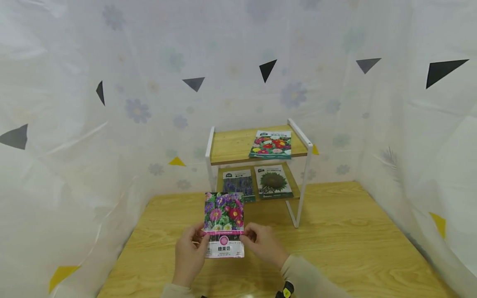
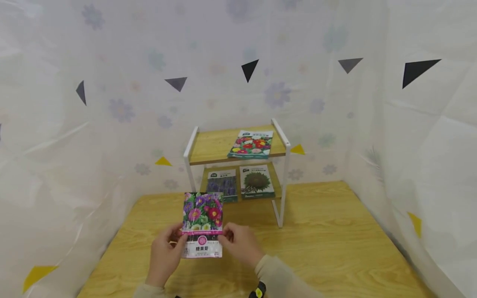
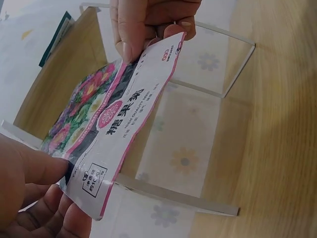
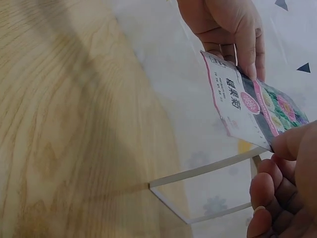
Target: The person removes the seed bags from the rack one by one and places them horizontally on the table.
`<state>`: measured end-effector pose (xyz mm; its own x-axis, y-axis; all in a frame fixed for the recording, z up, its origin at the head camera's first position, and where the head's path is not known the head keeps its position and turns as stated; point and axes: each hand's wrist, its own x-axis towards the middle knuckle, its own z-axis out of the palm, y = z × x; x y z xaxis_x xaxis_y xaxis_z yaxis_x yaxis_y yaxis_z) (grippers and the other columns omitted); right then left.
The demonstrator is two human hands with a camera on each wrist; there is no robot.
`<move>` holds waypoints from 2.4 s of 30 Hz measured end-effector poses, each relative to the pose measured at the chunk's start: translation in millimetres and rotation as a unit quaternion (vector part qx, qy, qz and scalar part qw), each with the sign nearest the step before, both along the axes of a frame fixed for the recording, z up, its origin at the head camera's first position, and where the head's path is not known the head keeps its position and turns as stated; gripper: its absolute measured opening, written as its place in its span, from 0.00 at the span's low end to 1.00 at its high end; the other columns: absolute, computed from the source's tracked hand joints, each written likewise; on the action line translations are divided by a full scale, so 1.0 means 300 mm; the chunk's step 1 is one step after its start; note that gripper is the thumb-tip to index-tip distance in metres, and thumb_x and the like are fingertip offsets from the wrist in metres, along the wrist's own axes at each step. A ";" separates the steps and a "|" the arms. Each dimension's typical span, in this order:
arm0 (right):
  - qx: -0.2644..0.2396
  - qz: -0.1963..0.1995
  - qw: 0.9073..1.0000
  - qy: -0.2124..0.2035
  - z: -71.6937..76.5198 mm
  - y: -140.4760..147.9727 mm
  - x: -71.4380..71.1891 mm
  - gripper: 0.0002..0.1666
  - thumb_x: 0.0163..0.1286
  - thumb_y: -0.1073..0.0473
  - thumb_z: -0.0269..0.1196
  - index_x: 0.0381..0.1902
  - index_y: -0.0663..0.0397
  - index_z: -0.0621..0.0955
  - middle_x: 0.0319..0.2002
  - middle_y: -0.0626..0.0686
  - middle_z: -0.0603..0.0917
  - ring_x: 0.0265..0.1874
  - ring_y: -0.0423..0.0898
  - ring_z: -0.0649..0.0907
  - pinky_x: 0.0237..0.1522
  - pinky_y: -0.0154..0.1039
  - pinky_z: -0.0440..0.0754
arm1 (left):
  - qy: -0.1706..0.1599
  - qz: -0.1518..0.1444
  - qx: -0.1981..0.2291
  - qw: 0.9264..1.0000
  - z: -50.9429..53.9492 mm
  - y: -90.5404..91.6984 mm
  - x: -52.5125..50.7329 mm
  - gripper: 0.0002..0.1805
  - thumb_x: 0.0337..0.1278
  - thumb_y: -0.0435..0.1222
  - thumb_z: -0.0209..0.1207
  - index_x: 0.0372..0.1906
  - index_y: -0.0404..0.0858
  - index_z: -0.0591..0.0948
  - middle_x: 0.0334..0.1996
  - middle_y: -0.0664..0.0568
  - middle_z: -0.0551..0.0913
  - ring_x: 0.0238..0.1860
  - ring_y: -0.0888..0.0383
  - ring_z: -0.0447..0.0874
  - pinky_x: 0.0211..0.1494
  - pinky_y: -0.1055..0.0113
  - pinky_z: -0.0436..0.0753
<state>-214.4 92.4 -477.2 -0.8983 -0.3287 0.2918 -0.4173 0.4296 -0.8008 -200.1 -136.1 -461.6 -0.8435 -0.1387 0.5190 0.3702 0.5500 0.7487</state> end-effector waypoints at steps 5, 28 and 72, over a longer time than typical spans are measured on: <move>-0.020 0.010 1.000 -0.021 -0.051 -0.020 -0.003 0.07 0.69 0.53 0.62 0.36 0.48 0.78 0.28 0.42 0.79 0.26 0.37 0.77 0.29 0.34 0.78 | -0.036 0.005 -0.009 0.999 -0.044 -0.027 0.009 0.14 0.48 0.24 0.68 0.43 0.35 0.83 0.27 0.55 0.79 0.27 0.62 0.77 0.28 0.72 0.78; 0.037 0.024 0.992 -0.116 -0.283 -0.163 -0.024 0.08 0.66 0.51 0.64 0.27 0.41 0.80 0.22 0.39 0.77 0.21 0.35 0.73 0.23 0.31 0.72 | -0.259 0.066 -0.055 0.962 -0.228 -0.152 0.038 0.17 0.51 0.33 0.68 0.47 0.33 0.82 0.28 0.54 0.78 0.28 0.59 0.73 0.28 0.72 0.73; 0.218 0.015 0.970 -0.104 -0.296 -0.298 -0.023 0.19 0.63 0.45 0.66 0.18 0.41 0.73 0.18 0.39 0.72 0.18 0.36 0.69 0.25 0.33 0.67 | -0.336 0.075 -0.144 0.928 -0.342 -0.264 0.034 0.17 0.52 0.33 0.66 0.44 0.27 0.78 0.21 0.53 0.73 0.22 0.58 0.70 0.26 0.65 0.68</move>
<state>-221.1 3.1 -565.9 -0.9111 -0.4066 -0.0683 -0.2829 0.7371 -0.6137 -190.0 -215.4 -564.1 -0.9725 -0.2171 -0.0840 -0.2237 0.7711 0.5961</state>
